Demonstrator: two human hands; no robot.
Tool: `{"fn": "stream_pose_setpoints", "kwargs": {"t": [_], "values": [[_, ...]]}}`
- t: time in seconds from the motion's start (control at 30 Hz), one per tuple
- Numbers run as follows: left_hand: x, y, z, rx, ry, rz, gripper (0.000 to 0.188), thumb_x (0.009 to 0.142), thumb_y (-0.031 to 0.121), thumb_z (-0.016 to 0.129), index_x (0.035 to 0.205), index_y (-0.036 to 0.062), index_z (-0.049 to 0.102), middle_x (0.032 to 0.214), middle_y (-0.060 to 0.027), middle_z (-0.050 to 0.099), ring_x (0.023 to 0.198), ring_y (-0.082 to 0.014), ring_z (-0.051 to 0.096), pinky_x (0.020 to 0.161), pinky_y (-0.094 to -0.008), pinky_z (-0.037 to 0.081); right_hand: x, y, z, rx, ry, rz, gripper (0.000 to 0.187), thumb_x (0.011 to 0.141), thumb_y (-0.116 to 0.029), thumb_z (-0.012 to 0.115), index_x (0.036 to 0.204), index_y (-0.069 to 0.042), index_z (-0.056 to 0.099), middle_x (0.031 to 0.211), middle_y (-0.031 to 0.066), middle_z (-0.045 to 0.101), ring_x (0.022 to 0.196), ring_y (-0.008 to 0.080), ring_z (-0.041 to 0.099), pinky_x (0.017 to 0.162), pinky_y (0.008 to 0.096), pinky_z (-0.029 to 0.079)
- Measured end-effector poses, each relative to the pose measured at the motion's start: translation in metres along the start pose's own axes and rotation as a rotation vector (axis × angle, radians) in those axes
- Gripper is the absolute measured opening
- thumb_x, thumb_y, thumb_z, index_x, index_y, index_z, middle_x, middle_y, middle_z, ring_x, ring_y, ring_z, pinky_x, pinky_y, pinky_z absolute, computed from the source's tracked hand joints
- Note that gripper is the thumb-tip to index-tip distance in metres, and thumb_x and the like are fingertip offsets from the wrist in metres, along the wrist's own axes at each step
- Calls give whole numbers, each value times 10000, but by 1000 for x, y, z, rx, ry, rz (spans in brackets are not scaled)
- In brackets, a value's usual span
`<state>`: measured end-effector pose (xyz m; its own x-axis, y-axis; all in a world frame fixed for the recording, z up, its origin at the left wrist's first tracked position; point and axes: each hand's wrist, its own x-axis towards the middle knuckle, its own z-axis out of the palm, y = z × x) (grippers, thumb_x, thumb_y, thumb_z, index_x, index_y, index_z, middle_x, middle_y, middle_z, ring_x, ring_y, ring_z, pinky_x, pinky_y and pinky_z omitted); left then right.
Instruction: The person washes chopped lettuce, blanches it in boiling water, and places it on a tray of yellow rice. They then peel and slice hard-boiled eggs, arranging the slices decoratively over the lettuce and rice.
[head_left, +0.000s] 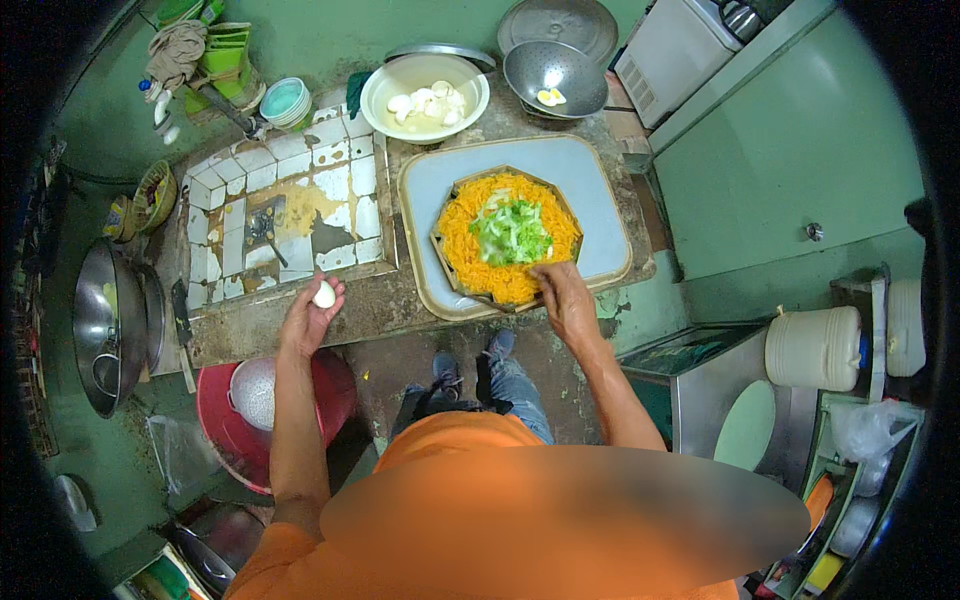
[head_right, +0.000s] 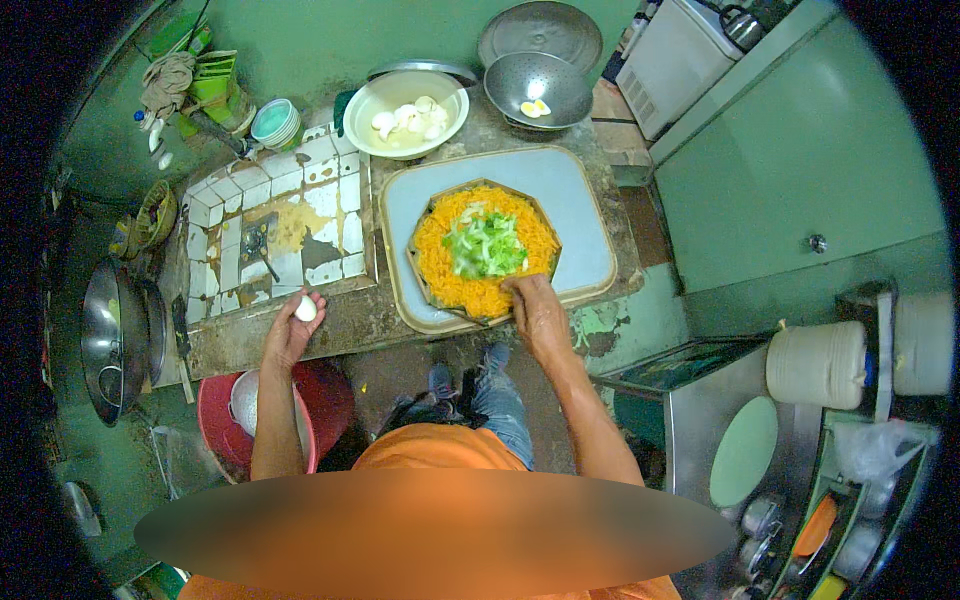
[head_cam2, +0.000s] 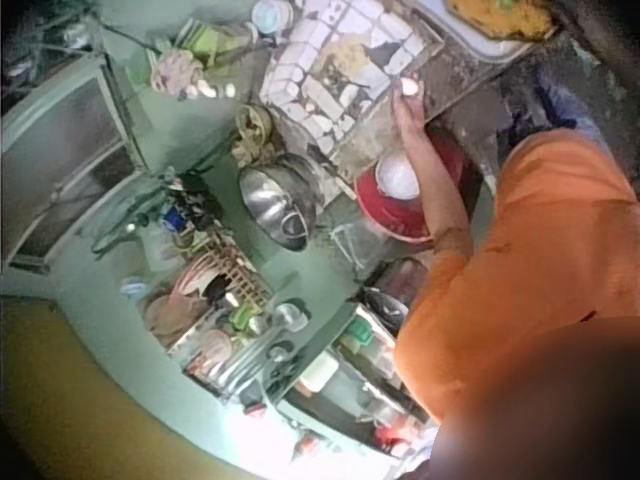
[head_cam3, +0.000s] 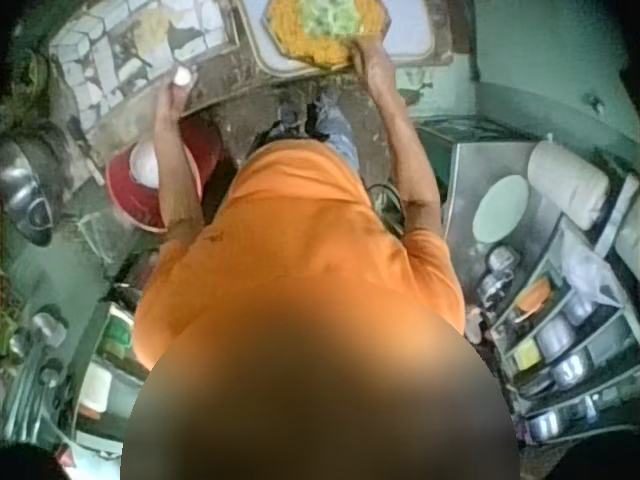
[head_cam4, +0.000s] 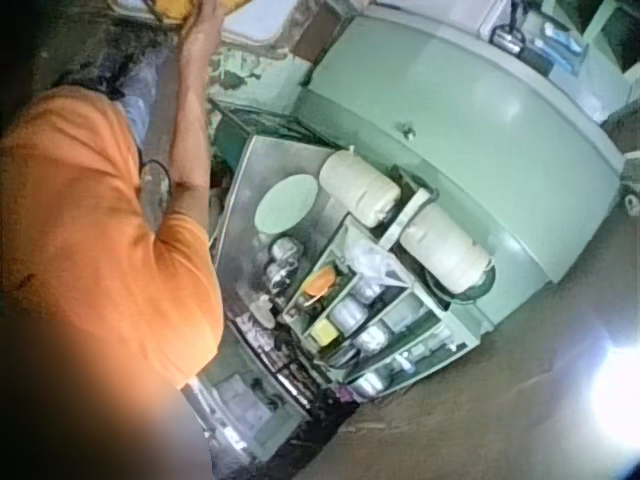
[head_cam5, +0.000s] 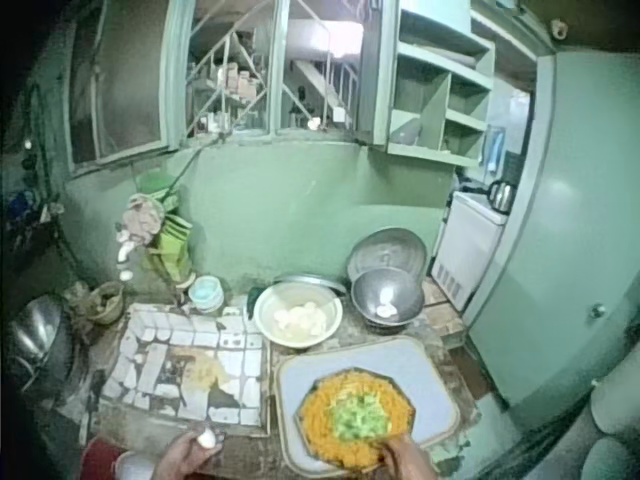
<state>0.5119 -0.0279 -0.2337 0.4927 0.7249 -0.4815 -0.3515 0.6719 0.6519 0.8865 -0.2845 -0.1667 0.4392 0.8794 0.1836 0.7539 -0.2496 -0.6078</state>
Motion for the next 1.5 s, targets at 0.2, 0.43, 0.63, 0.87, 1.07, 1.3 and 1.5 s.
{"fn": "stream_pose_setpoints", "kwargs": {"t": [0.2,0.43,0.63,0.87,1.07,1.3,1.5], "values": [[-20,-8,-14,17,-12,17,404,929,198,613,1268,12,495,1211,-174,591,1113,-312,600,968,-423,510,-24,-21,-4,-70,37,25,227,866,-46,588,1089,-73,621,959,152,577,880,356,594,738,436,488],[-49,-31,-38,-59,103,88,384,928,199,608,1255,30,501,1199,-160,598,1103,-301,609,978,-423,506,-28,-6,-23,69,113,148,261,847,-37,546,1096,-78,615,1004,142,594,832,340,607,735,412,496],[-68,-51,-15,-93,152,132,413,903,197,644,1250,25,502,1193,-165,600,1109,-310,601,958,-421,516,33,42,-36,162,-60,30,243,845,-33,581,1086,-52,607,957,102,623,803,257,606,722,371,489],[-79,-70,22,-147,210,218,421,916,166,611,1277,-6,478,1213,-188,590,1140,-332,586,975,-436,509,80,71,-82,958,-300,516,267,847,-66,541,1113,-81,555,948,34,675,663,68,517,580,213,405],[-93,-82,26,-199,242,247,398,915,151,623,1251,-12,487,1171,-192,616,1110,-332,603,994,-464,484,83,131,-146,757,-187,598,274,836,-115,658,1091,-69,567,885,5,661,620,50,491,545,212,387],[-72,-69,34,-190,197,236,429,924,154,622,1289,-18,475,1216,-195,598,1135,-324,598,964,-425,529,73,246,-170,379,212,455,157,814,-132,726,868,-46,607,763,24,652,657,129,602,586,302,470],[-49,-47,47,-121,143,213,465,939,158,596,1339,-18,435,1265,-200,564,1182,-320,564,1019,-432,486,36,284,-201,454,281,575,147,888,-134,645,942,-19,573,862,69,706,643,102,604,454,285,487]]}}
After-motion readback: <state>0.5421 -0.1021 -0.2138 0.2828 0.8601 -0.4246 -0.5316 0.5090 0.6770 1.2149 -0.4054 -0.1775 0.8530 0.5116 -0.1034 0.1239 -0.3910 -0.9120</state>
